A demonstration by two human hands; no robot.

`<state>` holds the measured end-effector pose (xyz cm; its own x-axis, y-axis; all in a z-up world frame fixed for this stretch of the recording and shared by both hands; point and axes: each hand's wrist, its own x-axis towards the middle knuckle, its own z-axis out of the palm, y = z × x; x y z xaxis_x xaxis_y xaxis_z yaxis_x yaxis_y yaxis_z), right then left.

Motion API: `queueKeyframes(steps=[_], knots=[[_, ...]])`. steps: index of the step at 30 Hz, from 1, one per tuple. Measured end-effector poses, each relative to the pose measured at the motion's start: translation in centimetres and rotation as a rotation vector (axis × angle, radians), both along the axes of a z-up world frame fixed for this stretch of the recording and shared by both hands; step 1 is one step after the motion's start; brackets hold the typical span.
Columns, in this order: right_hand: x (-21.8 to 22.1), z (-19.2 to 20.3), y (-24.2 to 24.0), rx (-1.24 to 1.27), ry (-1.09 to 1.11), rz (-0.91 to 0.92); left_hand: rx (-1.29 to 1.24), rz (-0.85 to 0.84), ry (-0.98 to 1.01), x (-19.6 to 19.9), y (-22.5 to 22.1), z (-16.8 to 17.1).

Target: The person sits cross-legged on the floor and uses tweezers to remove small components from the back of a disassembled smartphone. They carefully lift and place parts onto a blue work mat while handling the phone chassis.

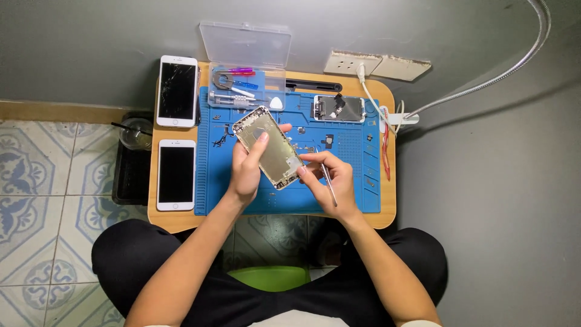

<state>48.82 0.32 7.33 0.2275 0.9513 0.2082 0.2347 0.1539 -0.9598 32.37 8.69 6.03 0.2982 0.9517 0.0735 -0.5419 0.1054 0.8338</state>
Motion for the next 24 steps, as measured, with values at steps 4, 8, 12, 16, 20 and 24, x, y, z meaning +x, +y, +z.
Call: queueKeyframes(steps=[4, 8, 12, 16, 20, 24], knots=[[1.3, -0.4, -0.2, 0.077, -0.061, 0.051, -0.048, -0.023, -0.037, 0.0, -0.4, 1.4], [3.9, -1.9, 0.8, 0.192, -0.039, -0.063, -0.027, -0.047, -0.029, -0.5, -1.5, 3.3], [6.7, -2.6, 1.4, 0.255, 0.032, -0.256, -0.019, -0.117, -0.025, 0.9, -1.8, -0.7], [5.3, -0.8, 2.0, 0.27, 0.028, -0.273, -0.059, -0.164, -0.033, 1.6, -3.0, 0.2], [3.8, -0.9, 1.8, 0.267, 0.109, -0.162, -0.11, -0.192, -0.091, 1.8, -3.6, -0.2], [2.3, -0.8, 1.4, 0.25, 0.156, -0.128, -0.099, -0.215, -0.086, 1.1, -3.7, 0.4]])
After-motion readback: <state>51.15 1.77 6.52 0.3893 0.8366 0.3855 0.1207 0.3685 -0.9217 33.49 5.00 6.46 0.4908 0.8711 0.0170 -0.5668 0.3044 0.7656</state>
